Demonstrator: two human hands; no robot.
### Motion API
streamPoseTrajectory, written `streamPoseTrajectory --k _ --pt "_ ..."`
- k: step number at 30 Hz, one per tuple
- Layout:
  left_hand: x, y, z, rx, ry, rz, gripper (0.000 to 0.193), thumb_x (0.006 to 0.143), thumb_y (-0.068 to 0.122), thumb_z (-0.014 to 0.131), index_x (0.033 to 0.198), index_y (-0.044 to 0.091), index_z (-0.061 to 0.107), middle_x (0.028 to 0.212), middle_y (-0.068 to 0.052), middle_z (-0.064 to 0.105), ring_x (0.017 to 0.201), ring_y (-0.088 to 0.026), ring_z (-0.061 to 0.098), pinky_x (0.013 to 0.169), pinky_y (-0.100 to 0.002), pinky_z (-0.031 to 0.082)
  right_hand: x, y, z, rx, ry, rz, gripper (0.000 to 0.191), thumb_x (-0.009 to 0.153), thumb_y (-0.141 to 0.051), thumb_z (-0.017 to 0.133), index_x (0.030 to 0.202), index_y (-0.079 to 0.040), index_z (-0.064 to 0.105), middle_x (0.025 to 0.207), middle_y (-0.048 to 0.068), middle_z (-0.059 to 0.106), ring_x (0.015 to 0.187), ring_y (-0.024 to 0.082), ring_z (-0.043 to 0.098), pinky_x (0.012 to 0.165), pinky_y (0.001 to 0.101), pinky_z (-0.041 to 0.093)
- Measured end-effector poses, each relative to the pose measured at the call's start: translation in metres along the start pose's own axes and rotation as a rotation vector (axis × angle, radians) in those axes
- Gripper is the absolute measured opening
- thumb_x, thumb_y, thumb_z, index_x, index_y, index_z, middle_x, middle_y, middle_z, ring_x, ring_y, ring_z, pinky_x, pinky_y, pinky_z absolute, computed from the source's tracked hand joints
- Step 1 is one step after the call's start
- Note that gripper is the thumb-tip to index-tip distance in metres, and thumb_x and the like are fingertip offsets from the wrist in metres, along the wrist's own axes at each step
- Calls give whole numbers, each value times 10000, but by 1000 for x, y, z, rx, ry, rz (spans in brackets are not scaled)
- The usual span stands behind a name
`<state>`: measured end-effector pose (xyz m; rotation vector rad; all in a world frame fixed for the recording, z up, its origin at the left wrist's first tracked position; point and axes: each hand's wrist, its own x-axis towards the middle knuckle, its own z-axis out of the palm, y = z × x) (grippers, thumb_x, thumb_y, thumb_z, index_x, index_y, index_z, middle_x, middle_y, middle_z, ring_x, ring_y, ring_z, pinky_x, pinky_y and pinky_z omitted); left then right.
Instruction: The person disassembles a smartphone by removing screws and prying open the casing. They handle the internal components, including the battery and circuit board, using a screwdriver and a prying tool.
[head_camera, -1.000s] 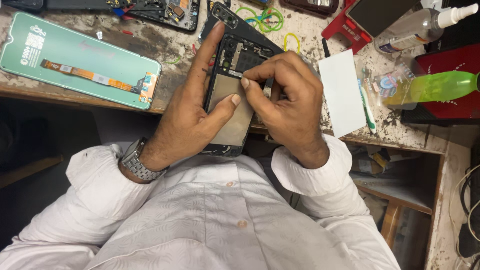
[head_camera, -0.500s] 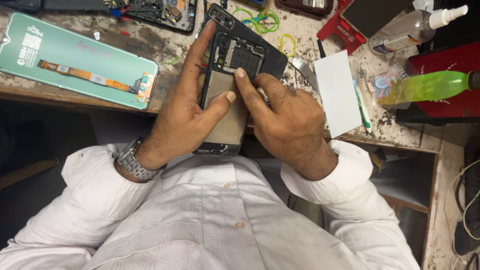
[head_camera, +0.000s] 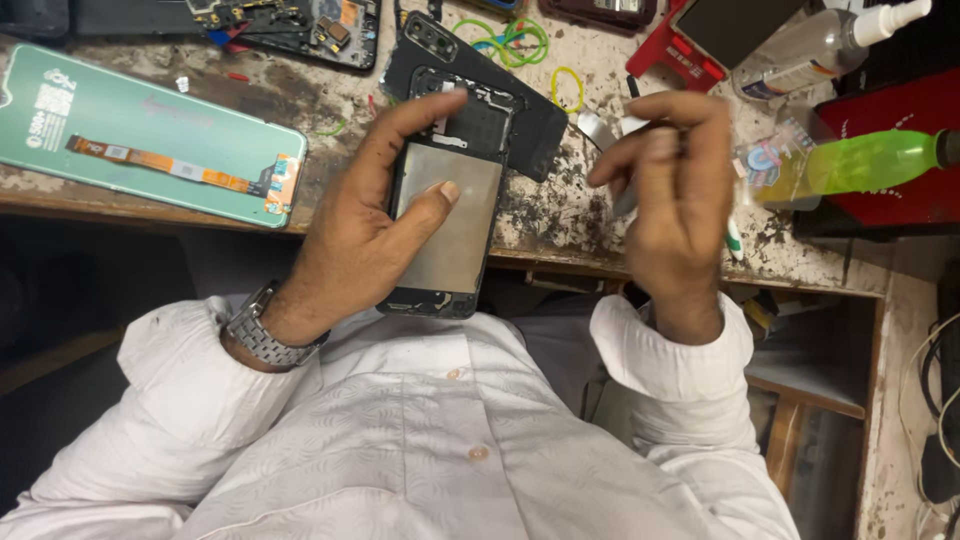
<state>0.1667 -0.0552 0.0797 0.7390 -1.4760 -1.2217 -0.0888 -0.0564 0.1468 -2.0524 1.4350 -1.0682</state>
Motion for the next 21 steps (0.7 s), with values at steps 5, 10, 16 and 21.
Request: streamPoseTrajectory --k 5,10,16,21 --pt "1 -4 3 45 -9 34 353 1073 -12 602 1414 41 531 1386 -61 588 1316 -140 559 1194 -294 440 -3 47 -3 207 224 12 178 1294 -198 379 1235 -71 489 819 68 597 633 116 533 586 246 385" --pt "3 -5 8 -119 19 -117 356 1081 24 600 1431 54 545 1351 -36 606 1251 -102 580 1089 -263 487 2 73 -9 752 234 373 164 1084 -89 582 1189 -78 455 886 64 635 644 121 588 539 244 483" --pt "9 -6 11 -91 37 -91 313 1106 17 611 1411 36 545 1303 -35 591 1216 -83 571 1094 -246 477 -8 81 10 451 188 15 344 1120 43 675 1297 -84 409 1127 98 618 969 151 686 783 266 631" --pt "13 -4 14 -103 41 -128 372 1089 33 612 1448 55 516 1351 -29 587 1267 -100 574 1109 -266 496 -7 88 22 358 159 43 326 1133 83 689 1265 -41 418 1157 91 586 960 126 603 838 237 581"
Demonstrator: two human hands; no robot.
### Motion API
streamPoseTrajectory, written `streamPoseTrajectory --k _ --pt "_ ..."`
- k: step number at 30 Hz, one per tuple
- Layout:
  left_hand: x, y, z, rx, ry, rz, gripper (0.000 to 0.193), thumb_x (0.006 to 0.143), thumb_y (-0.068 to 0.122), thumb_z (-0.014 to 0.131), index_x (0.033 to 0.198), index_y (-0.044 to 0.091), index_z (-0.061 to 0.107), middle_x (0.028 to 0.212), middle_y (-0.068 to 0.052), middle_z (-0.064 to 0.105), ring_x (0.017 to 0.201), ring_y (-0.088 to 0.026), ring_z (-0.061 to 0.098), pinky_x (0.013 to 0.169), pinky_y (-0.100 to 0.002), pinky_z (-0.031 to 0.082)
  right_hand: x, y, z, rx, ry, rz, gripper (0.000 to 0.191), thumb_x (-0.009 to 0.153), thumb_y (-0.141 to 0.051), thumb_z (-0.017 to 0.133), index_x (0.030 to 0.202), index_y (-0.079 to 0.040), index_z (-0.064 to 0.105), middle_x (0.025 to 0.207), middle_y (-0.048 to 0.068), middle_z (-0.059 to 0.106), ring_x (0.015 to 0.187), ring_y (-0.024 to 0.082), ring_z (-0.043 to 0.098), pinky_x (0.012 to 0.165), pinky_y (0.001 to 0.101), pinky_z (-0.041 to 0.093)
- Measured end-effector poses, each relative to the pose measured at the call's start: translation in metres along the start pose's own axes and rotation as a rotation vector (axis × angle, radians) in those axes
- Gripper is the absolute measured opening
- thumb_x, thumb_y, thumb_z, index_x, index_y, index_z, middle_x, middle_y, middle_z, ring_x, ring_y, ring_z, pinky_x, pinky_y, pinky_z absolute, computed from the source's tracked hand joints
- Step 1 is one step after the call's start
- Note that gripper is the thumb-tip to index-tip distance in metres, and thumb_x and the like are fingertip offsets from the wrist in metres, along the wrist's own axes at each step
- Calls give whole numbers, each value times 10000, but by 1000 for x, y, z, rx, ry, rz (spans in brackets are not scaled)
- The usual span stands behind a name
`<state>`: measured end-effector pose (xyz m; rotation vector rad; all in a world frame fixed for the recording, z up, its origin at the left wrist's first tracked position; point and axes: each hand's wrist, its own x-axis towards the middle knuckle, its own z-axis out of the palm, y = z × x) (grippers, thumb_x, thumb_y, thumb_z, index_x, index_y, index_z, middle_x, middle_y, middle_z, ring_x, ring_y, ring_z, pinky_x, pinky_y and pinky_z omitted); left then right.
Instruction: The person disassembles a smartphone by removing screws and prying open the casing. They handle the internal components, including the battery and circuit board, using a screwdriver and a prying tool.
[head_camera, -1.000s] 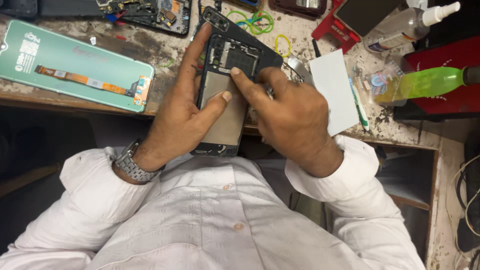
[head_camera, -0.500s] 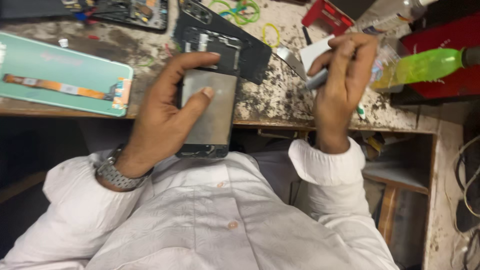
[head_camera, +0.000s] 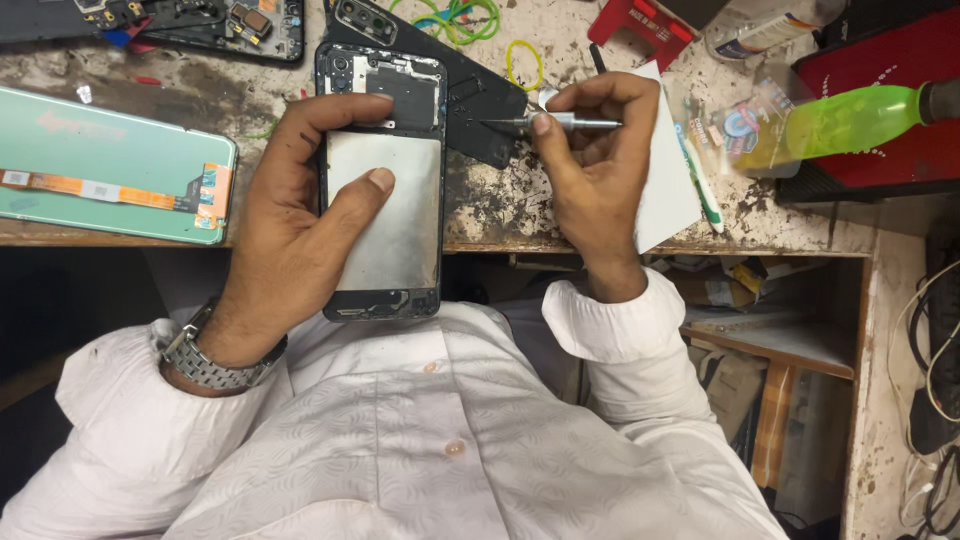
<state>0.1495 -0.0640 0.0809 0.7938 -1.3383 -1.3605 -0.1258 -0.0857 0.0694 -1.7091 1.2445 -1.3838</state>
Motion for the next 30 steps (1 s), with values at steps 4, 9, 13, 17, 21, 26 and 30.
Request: streamPoseTrajectory --k 4,9,13,17,21,26,30 --pt "4 2 0 17 -2 20 361 1091 38 612 1442 53 528 1361 -35 592 1277 -104 573 1119 -268 489 9 -6 3 72 13 16 331 1120 83 685 1265 -50 418 1152 86 593 963 130 625 824 233 583" --pt "8 -2 0 53 -11 28 277 1098 54 616 1375 53 597 1309 -39 645 1238 -104 602 1099 -269 495 8 -24 0 73 83 33 362 1064 52 687 1259 -84 414 1164 72 625 905 129 658 725 224 580" --pt "8 -4 -1 105 -18 77 247 1109 53 632 1356 60 613 1277 -39 659 1222 -104 620 1114 -275 507 5 -23 1 -139 68 -40 324 1123 39 711 1246 -67 430 1162 76 615 979 128 649 801 226 584" --pt "7 -3 -1 77 -13 52 285 1068 57 644 1350 61 601 1312 -32 641 1232 -111 613 1076 -268 507 5 -11 9 -97 50 15 310 1121 39 714 1251 -50 446 1158 84 602 973 124 613 811 228 553" --pt "8 0 0 79 -7 48 290 1057 61 664 1340 60 601 1312 -29 639 1234 -113 612 1075 -271 512 2 -17 14 -44 40 29 319 1112 28 708 1257 -57 437 1150 79 602 956 118 625 777 223 570" --pt "12 3 2 119 -12 69 226 1074 95 652 1296 51 646 1247 -42 693 1193 -108 641 1039 -266 528 -9 -52 15 23 37 -64 358 1098 50 712 1248 -74 411 1178 102 600 941 121 632 760 230 596" --pt "12 2 3 98 -29 4 205 1064 159 657 1238 57 691 1160 -33 740 1098 -95 683 956 -258 561 -17 -76 22 76 -15 -147 376 1086 56 722 1219 -89 402 1182 118 590 904 103 582 818 230 568"
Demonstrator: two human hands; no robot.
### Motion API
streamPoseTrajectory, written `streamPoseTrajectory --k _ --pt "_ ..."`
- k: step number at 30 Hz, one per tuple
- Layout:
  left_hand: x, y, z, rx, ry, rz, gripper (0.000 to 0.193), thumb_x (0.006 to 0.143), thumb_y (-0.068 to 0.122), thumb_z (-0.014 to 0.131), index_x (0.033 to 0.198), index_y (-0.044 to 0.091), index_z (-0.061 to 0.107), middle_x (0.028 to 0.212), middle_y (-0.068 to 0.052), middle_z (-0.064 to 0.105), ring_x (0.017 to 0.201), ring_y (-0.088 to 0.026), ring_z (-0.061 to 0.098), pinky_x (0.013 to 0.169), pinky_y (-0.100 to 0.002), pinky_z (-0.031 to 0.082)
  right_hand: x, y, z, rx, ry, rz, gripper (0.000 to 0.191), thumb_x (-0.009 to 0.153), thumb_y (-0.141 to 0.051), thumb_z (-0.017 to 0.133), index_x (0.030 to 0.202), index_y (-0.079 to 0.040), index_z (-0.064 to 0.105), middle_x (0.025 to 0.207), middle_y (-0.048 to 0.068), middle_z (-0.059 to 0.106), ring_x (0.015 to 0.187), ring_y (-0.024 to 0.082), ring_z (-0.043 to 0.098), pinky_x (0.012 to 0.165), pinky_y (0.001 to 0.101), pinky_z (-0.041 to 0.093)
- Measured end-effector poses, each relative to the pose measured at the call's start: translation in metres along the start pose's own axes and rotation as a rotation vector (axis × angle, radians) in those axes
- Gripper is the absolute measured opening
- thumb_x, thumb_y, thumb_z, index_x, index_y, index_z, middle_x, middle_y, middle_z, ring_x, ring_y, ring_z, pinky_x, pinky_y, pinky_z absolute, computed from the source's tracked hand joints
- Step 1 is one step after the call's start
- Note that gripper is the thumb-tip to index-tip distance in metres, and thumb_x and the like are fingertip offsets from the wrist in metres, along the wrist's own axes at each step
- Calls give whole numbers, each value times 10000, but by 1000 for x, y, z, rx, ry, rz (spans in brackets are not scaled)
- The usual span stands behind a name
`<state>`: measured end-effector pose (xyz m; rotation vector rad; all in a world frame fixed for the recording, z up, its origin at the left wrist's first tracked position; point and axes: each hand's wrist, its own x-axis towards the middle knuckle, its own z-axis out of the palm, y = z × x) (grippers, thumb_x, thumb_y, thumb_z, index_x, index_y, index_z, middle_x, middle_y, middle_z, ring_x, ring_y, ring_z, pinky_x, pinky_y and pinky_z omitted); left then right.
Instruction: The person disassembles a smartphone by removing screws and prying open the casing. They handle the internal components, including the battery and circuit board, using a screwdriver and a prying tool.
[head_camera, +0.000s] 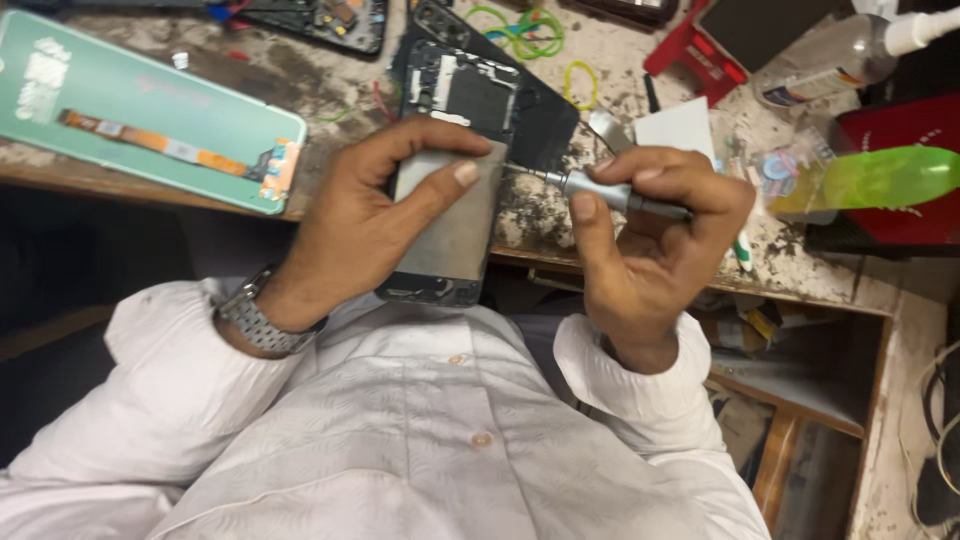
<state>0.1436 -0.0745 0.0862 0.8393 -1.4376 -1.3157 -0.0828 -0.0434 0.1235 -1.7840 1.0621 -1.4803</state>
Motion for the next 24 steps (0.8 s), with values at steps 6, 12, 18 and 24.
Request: streamPoseTrajectory --k 6,12,18,24 --pt "-1 -4 -3 7 -12 35 185 1065 182 677 1196 55 702 1103 -32 750 1064 -103 699 940 -265 572 1 -8 11 -166 -47 -86 405 1043 50 747 1234 -74 412 1163 135 591 978 135 614 850 231 560" --pt "-4 -8 -6 6 -23 19 170 1069 183 661 1167 55 713 1071 -33 757 1037 -100 708 919 -263 581 -1 -6 12 -190 -61 -109 409 1038 56 755 1227 -76 417 1154 134 590 990 146 623 872 239 574" --pt "-3 -9 -6 28 -25 34 178 1071 189 654 1169 54 714 1082 -36 760 1056 -109 713 927 -268 583 -2 -3 12 -178 -47 -126 397 1040 63 746 1209 -75 414 1156 139 597 972 139 610 872 235 567" --pt "-3 -8 -5 31 -22 32 181 1068 197 658 1161 53 716 1070 -35 760 1046 -113 717 918 -269 585 -4 -3 15 -168 -27 -121 397 1038 60 743 1216 -76 415 1158 139 596 988 141 621 875 236 572"
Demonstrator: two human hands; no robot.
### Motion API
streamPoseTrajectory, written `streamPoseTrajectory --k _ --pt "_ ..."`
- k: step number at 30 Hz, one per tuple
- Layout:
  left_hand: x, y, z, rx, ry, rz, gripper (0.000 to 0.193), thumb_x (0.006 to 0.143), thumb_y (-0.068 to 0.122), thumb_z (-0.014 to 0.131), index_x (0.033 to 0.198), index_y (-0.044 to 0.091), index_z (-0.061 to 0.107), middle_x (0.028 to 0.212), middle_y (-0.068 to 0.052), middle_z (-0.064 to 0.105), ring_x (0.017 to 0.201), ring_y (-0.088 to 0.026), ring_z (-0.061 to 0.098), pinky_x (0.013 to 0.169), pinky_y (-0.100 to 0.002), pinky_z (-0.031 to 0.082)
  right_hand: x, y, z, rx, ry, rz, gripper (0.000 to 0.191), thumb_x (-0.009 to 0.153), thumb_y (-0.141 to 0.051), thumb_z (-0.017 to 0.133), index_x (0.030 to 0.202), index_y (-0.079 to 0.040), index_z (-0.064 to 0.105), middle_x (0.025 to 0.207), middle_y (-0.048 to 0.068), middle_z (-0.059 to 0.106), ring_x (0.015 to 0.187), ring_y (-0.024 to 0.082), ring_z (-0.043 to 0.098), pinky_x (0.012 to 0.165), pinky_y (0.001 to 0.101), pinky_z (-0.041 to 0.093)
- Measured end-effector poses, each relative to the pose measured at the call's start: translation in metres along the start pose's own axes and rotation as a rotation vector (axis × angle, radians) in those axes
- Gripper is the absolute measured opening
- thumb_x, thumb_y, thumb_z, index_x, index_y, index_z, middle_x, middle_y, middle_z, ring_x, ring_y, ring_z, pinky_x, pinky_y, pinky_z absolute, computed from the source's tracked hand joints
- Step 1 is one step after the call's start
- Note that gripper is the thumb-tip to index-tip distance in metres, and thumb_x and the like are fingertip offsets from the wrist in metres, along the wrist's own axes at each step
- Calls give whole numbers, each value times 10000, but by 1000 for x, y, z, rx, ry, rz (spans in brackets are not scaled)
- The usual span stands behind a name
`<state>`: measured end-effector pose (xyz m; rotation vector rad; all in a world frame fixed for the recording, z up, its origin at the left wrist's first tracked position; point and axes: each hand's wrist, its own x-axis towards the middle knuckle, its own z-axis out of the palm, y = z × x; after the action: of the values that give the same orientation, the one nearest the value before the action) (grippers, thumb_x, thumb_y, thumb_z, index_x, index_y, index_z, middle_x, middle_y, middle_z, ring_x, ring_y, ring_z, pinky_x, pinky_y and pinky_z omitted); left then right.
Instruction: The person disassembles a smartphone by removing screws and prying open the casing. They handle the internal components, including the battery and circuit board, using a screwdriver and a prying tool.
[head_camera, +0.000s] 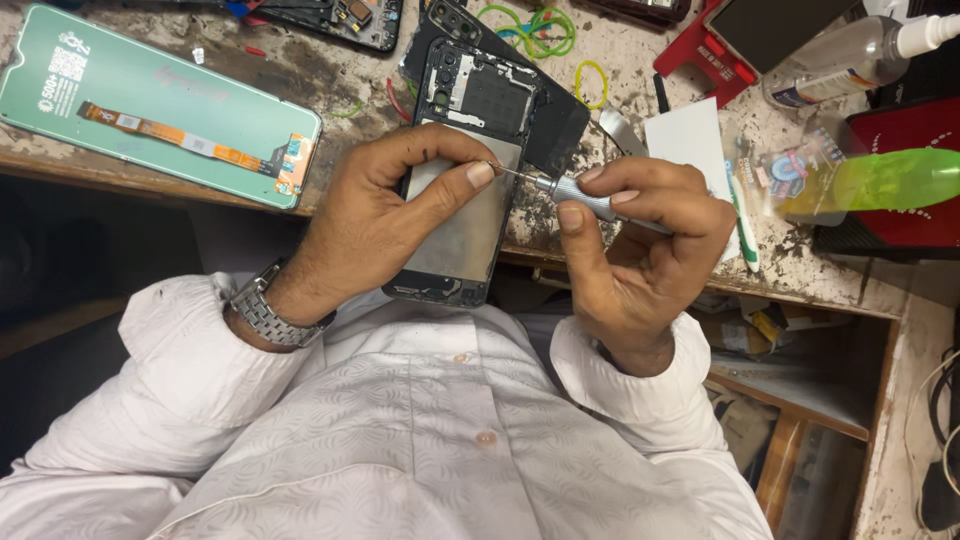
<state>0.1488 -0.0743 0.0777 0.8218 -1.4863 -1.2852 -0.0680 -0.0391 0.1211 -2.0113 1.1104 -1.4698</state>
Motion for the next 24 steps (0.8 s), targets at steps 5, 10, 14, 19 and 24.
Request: streamPoseTrajectory --k 5,10,14,19,24 --pt "0 2 -1 -21 -3 54 201 1071 191 667 1209 46 679 1120 -39 734 1109 -116 695 974 -274 568 1 1 -1 -10 -15 -13 396 1050 61 744 1231 -72 417 1170 139 598 956 134 600 874 230 566" --pt "0 1 -1 -27 12 50 170 1074 172 671 1187 46 688 1106 -34 734 1088 -110 694 962 -270 566 1 2 -3 -8 -39 -12 396 1052 59 750 1231 -72 421 1172 136 596 943 126 597 865 221 569" --pt "-2 -1 -1 -53 17 36 156 1077 162 667 1181 51 701 1101 -29 740 1079 -106 692 954 -268 567 -1 2 -1 -3 -33 -18 399 1055 59 755 1234 -73 423 1165 133 596 955 125 602 872 219 571" --pt "-2 -3 -1 -57 12 21 155 1074 163 662 1177 56 708 1094 -27 744 1063 -102 698 935 -267 575 -2 1 2 -28 -1 -20 398 1028 58 756 1204 -75 425 1141 137 599 983 140 623 882 225 565" --pt "-2 -2 -2 -81 -3 8 159 1076 173 656 1176 60 707 1087 -24 746 1068 -102 703 933 -268 586 -2 -2 4 -31 0 -30 404 1045 62 757 1216 -80 420 1149 133 595 1003 140 633 905 229 575"
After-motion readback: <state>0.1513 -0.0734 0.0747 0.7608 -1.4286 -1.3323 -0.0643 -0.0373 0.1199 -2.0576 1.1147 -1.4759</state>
